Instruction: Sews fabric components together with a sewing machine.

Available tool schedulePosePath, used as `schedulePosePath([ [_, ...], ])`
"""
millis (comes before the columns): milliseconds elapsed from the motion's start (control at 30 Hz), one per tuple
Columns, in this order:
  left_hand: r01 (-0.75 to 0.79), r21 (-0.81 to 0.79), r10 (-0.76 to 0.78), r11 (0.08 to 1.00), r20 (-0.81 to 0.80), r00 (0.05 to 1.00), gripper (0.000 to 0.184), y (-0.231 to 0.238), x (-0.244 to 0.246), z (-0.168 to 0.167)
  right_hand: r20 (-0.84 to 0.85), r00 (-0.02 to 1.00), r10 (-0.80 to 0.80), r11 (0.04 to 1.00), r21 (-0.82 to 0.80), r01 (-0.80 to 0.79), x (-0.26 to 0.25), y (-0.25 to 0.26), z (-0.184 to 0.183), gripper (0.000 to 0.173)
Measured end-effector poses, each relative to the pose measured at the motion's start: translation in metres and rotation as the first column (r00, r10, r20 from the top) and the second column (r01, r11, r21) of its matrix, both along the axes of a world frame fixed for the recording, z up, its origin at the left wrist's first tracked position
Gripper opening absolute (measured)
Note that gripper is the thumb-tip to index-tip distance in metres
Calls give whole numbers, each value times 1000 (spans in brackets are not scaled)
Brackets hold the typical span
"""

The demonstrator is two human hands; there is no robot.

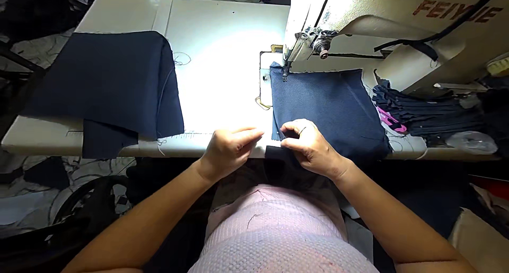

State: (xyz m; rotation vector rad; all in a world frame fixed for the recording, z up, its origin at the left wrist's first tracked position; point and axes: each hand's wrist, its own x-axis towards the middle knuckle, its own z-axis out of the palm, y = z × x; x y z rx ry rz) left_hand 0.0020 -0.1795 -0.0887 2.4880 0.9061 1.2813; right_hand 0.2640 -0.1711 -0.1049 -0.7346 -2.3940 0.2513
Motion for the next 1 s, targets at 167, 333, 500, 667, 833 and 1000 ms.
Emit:
schedulePosePath([
  [167,43,138,-14,989,-201,979,20,12,15,-10,-46,999,9,1000,20,-8,0,-1,-1,23],
  [333,60,213,-1,975,-267,964,20,14,25,-11,-82,997,14,1000,22,-13,2,-1,-3,23],
  [500,52,142,-19,988,-224,974,19,23,30,-12,-54,999,8,1000,20,-6,1,1,-1,25],
  [667,-22,-193,-10,981,-166,986,15,31,36,-2,-29,999,-22,1000,7,22,-1,2,0,20],
  [833,20,-147,-42,989,-149,988,11,38,37,-2,37,999,-20,1000,9,20,-1,3,0,27],
  [1000,87,32,-68,996,-388,919,33,28,23,-9,129,982,-141,990,7,141,27,13,8,28],
])
